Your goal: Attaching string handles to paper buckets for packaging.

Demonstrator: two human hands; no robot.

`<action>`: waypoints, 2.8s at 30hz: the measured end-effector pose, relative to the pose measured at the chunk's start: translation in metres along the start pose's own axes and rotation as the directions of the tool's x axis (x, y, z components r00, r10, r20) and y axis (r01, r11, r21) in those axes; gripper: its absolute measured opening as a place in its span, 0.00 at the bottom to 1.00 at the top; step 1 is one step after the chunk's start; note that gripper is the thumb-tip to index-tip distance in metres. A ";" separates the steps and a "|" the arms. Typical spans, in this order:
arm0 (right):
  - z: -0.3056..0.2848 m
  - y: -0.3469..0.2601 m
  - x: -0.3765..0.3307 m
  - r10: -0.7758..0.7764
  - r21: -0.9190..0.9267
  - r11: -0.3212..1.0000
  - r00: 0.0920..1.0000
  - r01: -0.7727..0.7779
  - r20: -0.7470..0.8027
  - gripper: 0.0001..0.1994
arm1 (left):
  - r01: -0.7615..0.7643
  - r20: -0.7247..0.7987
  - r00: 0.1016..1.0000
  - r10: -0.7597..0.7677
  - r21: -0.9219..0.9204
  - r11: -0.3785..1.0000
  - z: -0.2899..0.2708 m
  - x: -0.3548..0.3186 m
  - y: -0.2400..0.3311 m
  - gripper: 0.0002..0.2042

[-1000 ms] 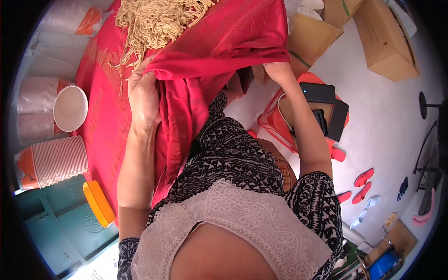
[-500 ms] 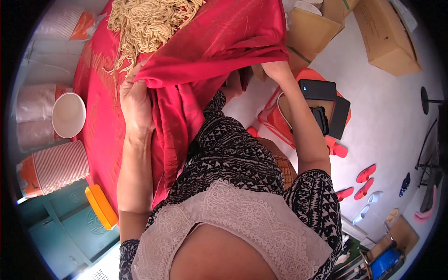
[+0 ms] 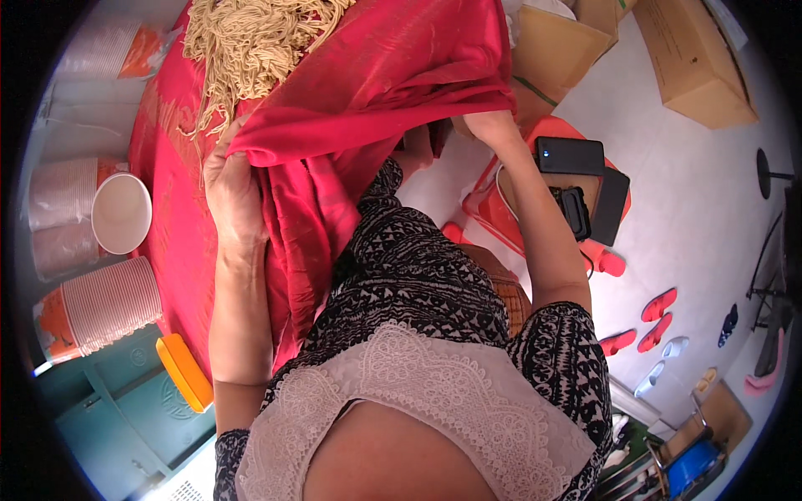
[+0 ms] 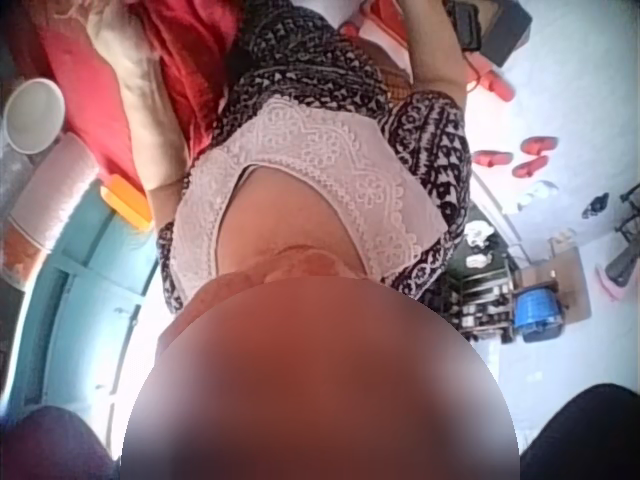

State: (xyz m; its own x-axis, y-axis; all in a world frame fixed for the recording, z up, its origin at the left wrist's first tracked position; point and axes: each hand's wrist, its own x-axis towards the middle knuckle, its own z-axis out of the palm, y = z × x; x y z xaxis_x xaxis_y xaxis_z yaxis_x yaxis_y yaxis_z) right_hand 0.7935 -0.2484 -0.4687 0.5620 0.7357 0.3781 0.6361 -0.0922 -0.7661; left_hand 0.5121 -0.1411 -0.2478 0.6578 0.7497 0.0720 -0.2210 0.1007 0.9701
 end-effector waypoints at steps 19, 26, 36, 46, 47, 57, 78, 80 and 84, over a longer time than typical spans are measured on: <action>0.041 0.021 -0.020 -0.049 0.035 0.998 0.997 0.052 -0.067 0.19 | -0.077 0.005 0.997 0.077 0.065 0.995 -0.001 -0.003 -0.003 0.17; 0.043 0.025 -0.030 0.001 -0.007 1.000 0.995 -0.001 0.101 0.22 | -0.118 0.028 0.993 0.116 0.093 0.989 -0.007 -0.008 -0.003 0.15; 0.053 0.025 -0.039 0.145 0.086 0.986 0.989 -0.146 0.020 0.32 | -0.137 0.147 0.980 0.132 0.024 0.990 -0.004 -0.014 0.006 0.17; 0.105 0.066 -0.055 0.224 0.066 0.972 0.973 -0.227 0.051 0.28 | -0.105 -0.062 0.992 0.113 0.119 0.987 0.011 -0.007 0.001 0.15; 0.108 0.065 -0.050 0.205 0.065 0.976 0.977 -0.209 0.057 0.28 | -0.102 -0.066 0.992 0.111 0.124 0.987 0.011 -0.007 -0.001 0.16; 0.166 0.001 -0.081 0.501 -0.252 0.860 0.644 -0.444 0.578 0.25 | -0.104 -0.035 0.993 0.109 0.120 0.987 0.020 0.003 -0.019 0.12; 0.226 0.040 -0.145 0.554 -0.483 0.832 0.448 -0.272 0.702 0.24 | -0.112 0.008 0.994 0.112 0.160 0.981 0.029 0.008 -0.019 0.11; 0.227 0.044 -0.168 0.587 -0.416 0.807 0.499 -0.418 0.637 0.24 | -0.125 0.001 0.992 0.128 0.228 0.966 0.033 0.008 -0.014 0.12; 0.229 0.041 -0.153 0.216 -0.207 0.975 0.545 -0.077 0.811 0.23 | -0.121 -0.016 0.992 0.126 0.174 0.977 0.026 0.008 -0.017 0.12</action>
State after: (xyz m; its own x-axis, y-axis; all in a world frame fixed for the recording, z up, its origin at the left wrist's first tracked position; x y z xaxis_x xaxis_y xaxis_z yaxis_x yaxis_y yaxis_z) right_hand 0.6125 -0.2112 -0.6770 0.0146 0.9247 -0.3805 0.6866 -0.2859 -0.6684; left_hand 0.5398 -0.1543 -0.2574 0.6134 0.7666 0.1900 -0.1702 -0.1067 0.9796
